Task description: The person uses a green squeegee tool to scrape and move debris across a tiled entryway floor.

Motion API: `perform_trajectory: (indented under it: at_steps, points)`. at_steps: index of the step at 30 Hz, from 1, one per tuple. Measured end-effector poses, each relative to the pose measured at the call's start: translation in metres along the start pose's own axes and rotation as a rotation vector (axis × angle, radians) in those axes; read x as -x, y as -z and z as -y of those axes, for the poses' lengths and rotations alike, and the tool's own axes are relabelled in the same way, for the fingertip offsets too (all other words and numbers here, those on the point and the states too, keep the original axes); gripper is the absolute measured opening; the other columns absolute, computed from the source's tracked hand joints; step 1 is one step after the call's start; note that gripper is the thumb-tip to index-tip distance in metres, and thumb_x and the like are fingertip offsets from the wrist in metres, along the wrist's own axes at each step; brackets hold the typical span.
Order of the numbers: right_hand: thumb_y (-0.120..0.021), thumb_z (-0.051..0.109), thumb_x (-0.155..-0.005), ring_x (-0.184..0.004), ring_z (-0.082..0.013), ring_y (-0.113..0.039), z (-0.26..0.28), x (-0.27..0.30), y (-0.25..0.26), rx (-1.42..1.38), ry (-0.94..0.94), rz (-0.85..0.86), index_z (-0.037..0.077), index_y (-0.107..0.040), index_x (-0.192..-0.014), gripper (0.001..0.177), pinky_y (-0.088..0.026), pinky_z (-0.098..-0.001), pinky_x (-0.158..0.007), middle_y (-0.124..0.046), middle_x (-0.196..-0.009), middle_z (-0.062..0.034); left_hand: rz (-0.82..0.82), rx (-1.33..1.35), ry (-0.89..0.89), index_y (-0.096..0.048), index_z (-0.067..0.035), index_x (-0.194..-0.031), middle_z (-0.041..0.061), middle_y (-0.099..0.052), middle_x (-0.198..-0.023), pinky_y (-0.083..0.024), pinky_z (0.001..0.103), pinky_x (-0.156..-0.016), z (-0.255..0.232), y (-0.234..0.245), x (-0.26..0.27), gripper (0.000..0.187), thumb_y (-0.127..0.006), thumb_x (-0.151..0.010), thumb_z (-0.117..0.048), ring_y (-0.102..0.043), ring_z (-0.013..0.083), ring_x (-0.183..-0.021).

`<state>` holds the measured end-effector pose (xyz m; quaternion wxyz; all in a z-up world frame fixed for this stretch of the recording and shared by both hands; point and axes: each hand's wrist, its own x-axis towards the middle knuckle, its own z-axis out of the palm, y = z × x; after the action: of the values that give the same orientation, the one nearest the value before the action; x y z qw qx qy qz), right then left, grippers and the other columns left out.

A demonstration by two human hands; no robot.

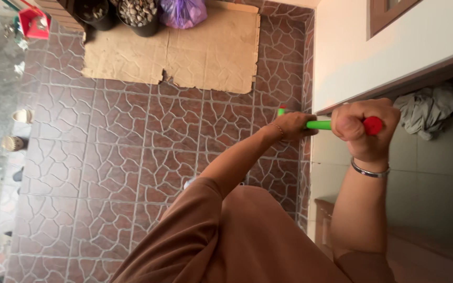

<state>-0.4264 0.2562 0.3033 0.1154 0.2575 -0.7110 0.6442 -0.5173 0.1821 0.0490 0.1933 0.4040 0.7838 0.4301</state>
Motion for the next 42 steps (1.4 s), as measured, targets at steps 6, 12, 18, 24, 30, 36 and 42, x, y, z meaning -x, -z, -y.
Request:
perform_trajectory:
  at_steps: [6,12,18,24,30,36,42]
  points:
    - [-0.066,0.03,-0.105,-0.04,-0.0095,-0.03,-0.083,-0.018,0.039,-0.268,-0.007,-0.099,0.011,-0.031,-0.061,0.059,-0.026,-0.0271,-0.039,-0.034,-0.048,0.0001,-0.099,-0.131,0.207,-0.065,-0.019,-0.121,0.01,-0.073,-0.113,-0.055,0.049,-0.087,0.059,0.032,0.008,0.035,-0.068,-0.092,-0.038,-0.069,0.0325,-0.105]
    - [-0.062,0.026,-0.104,-0.047,-0.012,-0.036,-0.203,-0.035,0.014,-0.548,-0.073,-0.093,0.014,-0.034,-0.062,0.053,-0.031,-0.0303,-0.046,-0.036,-0.052,-0.0004,-0.299,-0.12,0.419,-0.066,-0.019,-0.117,0.009,-0.071,-0.115,-0.056,0.046,-0.089,0.148,0.077,0.069,0.028,-0.07,-0.092,-0.031,-0.069,0.0324,-0.107]
    - [-0.056,0.028,-0.108,-0.073,-0.0166,-0.062,-0.287,-0.077,-0.055,-0.37,-0.243,0.19,0.012,-0.044,-0.067,0.046,-0.055,-0.0396,-0.091,-0.051,-0.065,-0.0022,-0.467,-0.228,0.664,-0.064,-0.013,-0.102,0.011,-0.069,-0.111,-0.053,0.049,-0.086,0.28,0.112,0.135,0.019,-0.07,-0.088,-0.024,-0.064,0.036,-0.109]
    - [-0.058,0.024,-0.105,-0.08,-0.0187,-0.067,-0.327,-0.175,-0.077,-0.422,-0.266,0.25,0.009,-0.053,-0.069,0.04,-0.056,-0.0467,-0.105,-0.065,-0.074,-0.0066,-0.394,-0.33,0.697,-0.064,-0.011,-0.102,0.012,-0.069,-0.105,-0.053,0.049,-0.088,0.326,0.212,0.132,0.019,-0.069,-0.09,-0.025,-0.066,0.036,-0.104]
    - [-0.053,0.024,-0.11,-0.052,-0.0171,-0.046,-0.318,-0.324,-0.005,-0.55,-0.07,0.281,0.013,-0.044,-0.067,0.045,-0.044,-0.0342,-0.059,-0.046,-0.06,-0.0033,-0.354,-0.134,0.607,-0.061,-0.011,-0.095,0.013,-0.071,-0.094,-0.056,0.048,-0.077,0.266,0.328,-0.002,0.029,-0.064,-0.099,-0.039,-0.071,0.0332,-0.088]
    - [-0.056,0.026,-0.109,-0.04,-0.0095,-0.033,-0.286,-0.423,0.072,-0.491,0.088,0.41,0.015,-0.046,-0.069,0.043,-0.029,-0.0282,-0.042,-0.041,-0.053,0.0025,-0.574,0.047,0.141,-0.062,-0.011,-0.109,0.016,-0.073,-0.104,-0.054,0.051,-0.083,0.251,0.344,-0.183,0.025,-0.069,-0.089,-0.025,-0.07,0.0398,-0.097]
    - [-0.057,0.033,-0.117,-0.042,-0.0189,-0.04,-0.317,-0.477,0.087,-0.023,0.148,0.319,0.005,-0.044,-0.068,0.058,-0.033,-0.0306,-0.044,-0.04,-0.053,-0.0063,-0.678,0.154,0.141,-0.065,-0.014,-0.117,0.017,-0.072,-0.11,-0.055,0.051,-0.086,0.303,0.327,-0.323,0.032,-0.068,-0.09,-0.031,-0.07,0.0388,-0.102]
